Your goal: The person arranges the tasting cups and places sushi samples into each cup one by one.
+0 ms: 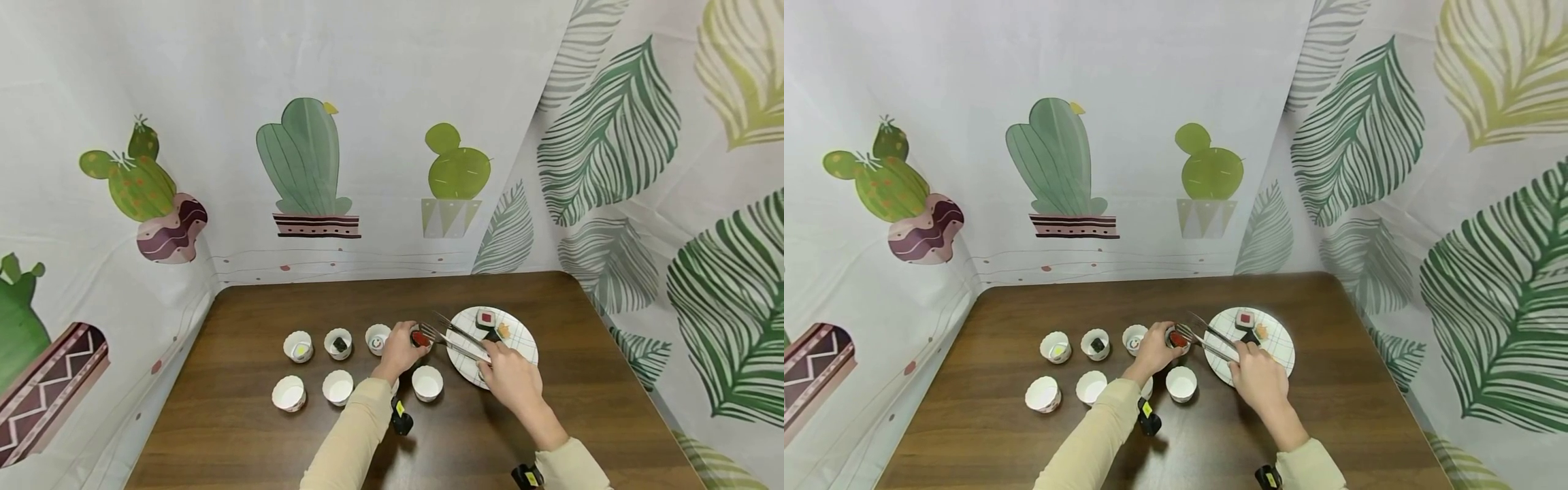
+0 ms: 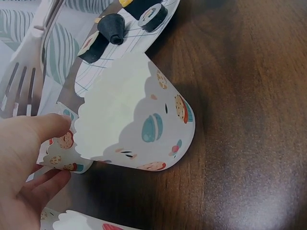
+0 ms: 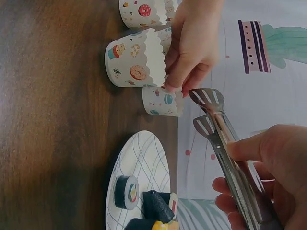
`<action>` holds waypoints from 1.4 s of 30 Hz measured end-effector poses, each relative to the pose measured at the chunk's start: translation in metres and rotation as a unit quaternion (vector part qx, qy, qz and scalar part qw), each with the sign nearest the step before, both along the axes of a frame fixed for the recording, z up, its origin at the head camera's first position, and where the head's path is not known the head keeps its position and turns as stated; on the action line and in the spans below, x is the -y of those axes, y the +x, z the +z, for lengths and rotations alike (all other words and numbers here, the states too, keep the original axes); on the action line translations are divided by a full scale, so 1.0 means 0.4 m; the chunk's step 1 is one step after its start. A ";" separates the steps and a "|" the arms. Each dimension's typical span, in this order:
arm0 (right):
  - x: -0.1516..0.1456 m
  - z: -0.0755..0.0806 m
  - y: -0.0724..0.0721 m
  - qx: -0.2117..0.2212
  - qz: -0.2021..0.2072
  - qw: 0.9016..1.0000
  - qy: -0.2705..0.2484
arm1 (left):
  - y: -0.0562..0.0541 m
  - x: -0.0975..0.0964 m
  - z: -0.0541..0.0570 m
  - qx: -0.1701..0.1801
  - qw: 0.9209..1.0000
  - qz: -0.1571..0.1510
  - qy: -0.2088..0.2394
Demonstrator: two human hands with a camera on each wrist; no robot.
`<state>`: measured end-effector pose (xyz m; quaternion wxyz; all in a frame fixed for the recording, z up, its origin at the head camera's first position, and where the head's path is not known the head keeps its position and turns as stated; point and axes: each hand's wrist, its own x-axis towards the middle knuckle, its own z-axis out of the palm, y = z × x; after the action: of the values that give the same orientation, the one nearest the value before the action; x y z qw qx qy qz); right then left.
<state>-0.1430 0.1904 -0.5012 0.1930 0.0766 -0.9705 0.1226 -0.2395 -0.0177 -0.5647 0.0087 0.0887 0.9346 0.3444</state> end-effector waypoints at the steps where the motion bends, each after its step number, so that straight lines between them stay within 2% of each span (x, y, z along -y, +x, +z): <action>1: -0.003 0.002 0.001 0.001 -0.002 1.000 -0.001 | -0.001 0.000 0.000 -0.001 1.000 0.000 0.000; 18: -0.068 0.021 0.023 0.038 -0.039 0.998 -0.013 | 0.000 0.002 0.005 -0.005 1.000 -0.010 0.002; 26: -0.088 0.019 0.042 0.025 -0.040 0.999 -0.014 | 0.001 0.002 0.003 -0.013 1.000 -0.007 -0.005; 42: -0.137 0.007 0.103 0.034 -0.047 0.998 -0.005 | 0.003 0.000 0.005 -0.005 1.000 -0.006 -0.007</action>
<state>-0.1018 0.2452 -0.4982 0.1655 0.0261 -0.9784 0.1213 -0.2383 -0.0179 -0.5626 0.0064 0.0963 0.9366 0.3369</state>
